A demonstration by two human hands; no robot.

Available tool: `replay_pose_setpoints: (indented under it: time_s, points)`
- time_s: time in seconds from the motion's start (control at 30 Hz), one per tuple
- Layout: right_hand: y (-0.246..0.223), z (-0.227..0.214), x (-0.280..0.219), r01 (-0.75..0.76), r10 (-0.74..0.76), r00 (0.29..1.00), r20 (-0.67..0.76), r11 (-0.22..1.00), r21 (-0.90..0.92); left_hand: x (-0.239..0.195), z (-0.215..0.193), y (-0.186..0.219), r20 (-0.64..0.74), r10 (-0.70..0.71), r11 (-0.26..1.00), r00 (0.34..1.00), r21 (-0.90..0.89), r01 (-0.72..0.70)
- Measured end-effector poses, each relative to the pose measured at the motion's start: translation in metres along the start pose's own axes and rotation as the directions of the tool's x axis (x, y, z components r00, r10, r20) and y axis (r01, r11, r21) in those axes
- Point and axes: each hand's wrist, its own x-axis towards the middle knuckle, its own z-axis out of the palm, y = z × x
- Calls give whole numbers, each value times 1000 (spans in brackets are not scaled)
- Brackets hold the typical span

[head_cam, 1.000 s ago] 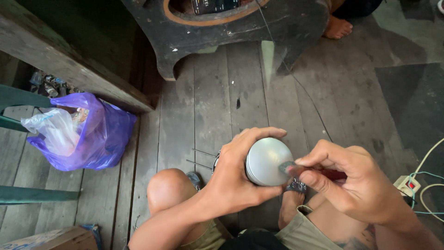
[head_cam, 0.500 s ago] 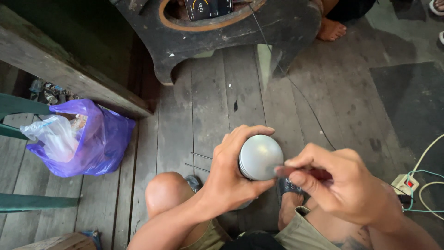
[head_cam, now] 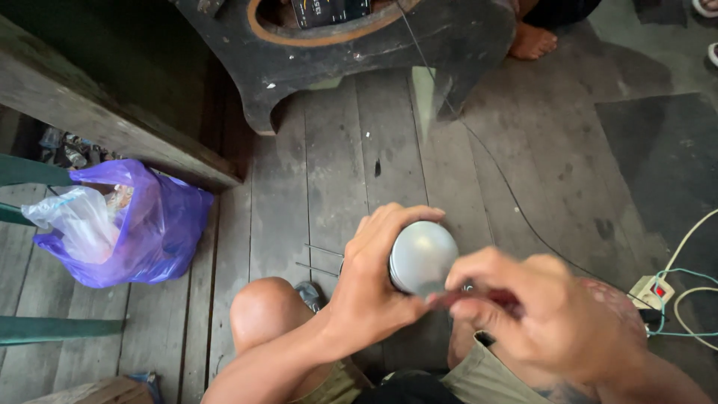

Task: Cleaning the ring grooves of a motorcycle piston using a small hand tool to remove debris

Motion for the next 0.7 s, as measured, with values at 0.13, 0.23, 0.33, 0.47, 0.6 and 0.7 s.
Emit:
replay_pose_setpoints:
  time_s: [0.13, 0.23, 0.33, 0.47, 0.6, 0.7]
  points:
    - [9, -3, 9, -17, 16, 994, -104, 1000, -6, 2, 4, -3, -53, 20, 998, 998, 56, -17]
    - [5, 0, 5, -52, 50, 998, 47, 998, 35, 2, 2, -2, -16, 29, 999, 999, 22, -28]
    - [5, -5, 9, -44, 45, 999, -9, 998, 32, 3, 2, 3, -41, -7, 999, 999, 42, 9]
    - [6, -4, 9, -61, 59, 998, 27, 993, 96, 4, -1, 2, -28, 18, 999, 999, 38, -16]
    - [2, -3, 8, -92, 97, 994, -41, 991, 100, 1, 0, 6, -32, 5, 999, 999, 38, -4]
    - [2, -6, 2, -136, 134, 990, 54, 990, 32, 0, 2, 3, -22, -1, 1000, 1000, 13, 2]
